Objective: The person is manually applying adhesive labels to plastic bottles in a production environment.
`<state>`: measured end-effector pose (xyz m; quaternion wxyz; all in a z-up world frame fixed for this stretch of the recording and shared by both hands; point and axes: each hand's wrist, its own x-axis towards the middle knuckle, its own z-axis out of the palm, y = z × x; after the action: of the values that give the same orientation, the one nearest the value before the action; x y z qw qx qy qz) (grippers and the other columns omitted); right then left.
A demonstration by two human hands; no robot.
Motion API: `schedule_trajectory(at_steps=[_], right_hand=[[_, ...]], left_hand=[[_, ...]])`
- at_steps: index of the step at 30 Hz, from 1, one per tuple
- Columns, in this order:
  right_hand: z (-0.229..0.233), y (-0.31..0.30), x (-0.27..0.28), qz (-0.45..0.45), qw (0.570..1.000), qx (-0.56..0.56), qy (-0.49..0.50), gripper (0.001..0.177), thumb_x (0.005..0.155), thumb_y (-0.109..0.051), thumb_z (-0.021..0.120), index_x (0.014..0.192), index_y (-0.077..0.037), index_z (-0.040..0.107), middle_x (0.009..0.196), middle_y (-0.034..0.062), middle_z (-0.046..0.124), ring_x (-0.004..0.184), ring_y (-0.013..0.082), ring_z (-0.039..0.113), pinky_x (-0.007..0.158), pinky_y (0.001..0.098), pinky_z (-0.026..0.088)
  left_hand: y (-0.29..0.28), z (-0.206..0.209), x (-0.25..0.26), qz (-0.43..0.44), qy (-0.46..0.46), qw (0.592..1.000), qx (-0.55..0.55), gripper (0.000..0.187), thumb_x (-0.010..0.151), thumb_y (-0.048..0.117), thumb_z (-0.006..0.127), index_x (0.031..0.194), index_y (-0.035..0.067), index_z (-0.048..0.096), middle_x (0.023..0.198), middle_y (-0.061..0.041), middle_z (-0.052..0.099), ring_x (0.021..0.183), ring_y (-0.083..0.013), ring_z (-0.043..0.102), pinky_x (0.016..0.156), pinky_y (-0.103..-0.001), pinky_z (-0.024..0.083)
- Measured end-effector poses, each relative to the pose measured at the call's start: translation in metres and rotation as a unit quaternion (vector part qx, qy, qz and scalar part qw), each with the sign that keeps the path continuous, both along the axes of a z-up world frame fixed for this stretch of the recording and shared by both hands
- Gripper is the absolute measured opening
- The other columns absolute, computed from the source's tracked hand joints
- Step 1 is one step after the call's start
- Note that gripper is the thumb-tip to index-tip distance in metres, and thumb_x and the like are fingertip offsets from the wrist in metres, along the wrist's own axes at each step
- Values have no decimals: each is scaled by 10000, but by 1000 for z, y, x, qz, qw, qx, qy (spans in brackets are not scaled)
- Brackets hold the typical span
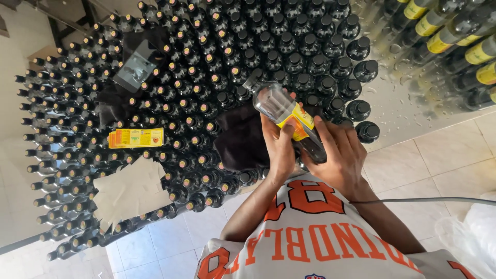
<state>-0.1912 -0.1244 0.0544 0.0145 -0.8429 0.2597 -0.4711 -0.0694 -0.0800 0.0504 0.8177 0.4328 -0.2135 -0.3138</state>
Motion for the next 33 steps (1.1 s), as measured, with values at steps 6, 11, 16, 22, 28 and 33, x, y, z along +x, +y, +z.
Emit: schedule_trajectory(at_steps=[6,11,16,22,28,33], right_hand=[[3,-6,1,-30,999,-45,-2,618,862,-459,902,1310,-38,843,1018,94,766,898,264,683,831,344,583],[2,-12,-5,-38,998,-45,-10,502,887,-355,858,1262,-22,845,1020,115,758,902,281,690,855,364,597],[-1,-16,-13,-46,997,-55,4,555,848,-347,871,1321,-58,841,1043,95,764,923,267,672,867,359,592],[-9,-18,-25,-48,998,-41,13,597,818,-320,880,1372,-100,840,1078,94,772,966,264,652,890,362,574],[-1,-35,-35,-64,997,-23,-32,427,946,-321,851,1259,-30,846,1052,129,759,930,285,635,875,362,568],[-2,-51,-68,19,974,204,-95,722,878,-182,851,1520,67,634,1137,205,686,982,333,613,958,454,502]], left_hand=[[-11,-2,-21,15,53,997,-51,823,1018,429,782,1647,68,393,1551,-228,594,1406,-335,611,1191,-591,503],[-9,-12,-32,-42,29,998,-44,660,1029,257,777,1553,33,443,1559,-260,582,1424,-372,609,1185,-542,527],[-17,5,-23,-21,61,996,-53,677,956,153,799,1522,0,460,1496,-263,631,1319,-360,678,1131,-522,578],[-32,-5,-30,2,70,996,-62,636,1038,222,740,1563,7,452,1488,-264,638,1328,-375,680,1122,-548,577],[-39,-22,-68,-78,56,995,10,632,972,15,768,1532,-56,483,1449,-290,657,1327,-386,675,1141,-542,551],[-49,8,-71,-163,27,986,33,893,779,-45,911,1556,-37,470,1404,-263,693,1316,-351,690,1124,-519,556]])
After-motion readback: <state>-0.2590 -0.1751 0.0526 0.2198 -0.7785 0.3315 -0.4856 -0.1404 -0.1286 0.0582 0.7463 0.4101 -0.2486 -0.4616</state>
